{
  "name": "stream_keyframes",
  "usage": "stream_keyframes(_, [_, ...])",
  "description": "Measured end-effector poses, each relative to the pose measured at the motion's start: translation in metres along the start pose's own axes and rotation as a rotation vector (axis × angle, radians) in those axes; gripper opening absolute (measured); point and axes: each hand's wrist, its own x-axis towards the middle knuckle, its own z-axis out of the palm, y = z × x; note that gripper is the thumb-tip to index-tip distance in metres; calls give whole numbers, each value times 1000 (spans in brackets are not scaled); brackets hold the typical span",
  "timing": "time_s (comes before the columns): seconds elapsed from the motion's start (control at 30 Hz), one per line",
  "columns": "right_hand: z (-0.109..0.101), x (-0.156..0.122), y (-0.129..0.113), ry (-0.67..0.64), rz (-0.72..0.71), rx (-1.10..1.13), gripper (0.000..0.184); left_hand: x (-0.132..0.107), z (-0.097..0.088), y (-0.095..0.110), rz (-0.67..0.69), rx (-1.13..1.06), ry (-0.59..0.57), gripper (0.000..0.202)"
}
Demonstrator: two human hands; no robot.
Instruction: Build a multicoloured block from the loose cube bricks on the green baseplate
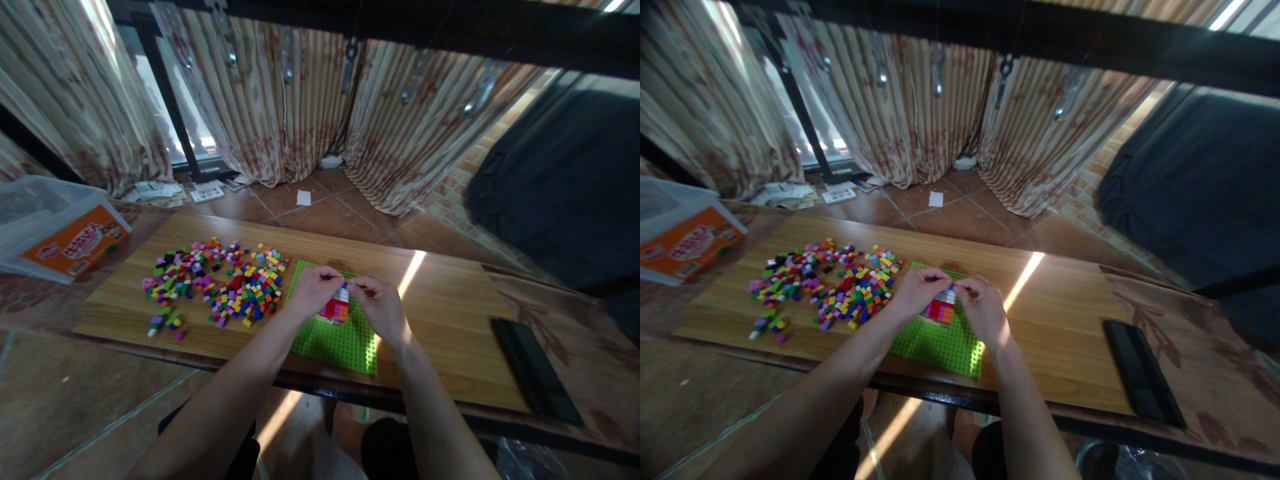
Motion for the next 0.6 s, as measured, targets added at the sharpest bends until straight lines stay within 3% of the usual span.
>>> stream_keyframes(0.3, [-1,-3,-3,15,-101,-32,16,-3,2,-3,31,-127,-47,14])
stream_keyframes(0.6, [0,-4,2,9,-30,4,17,-5,5,-4,-11,-169,-30,14])
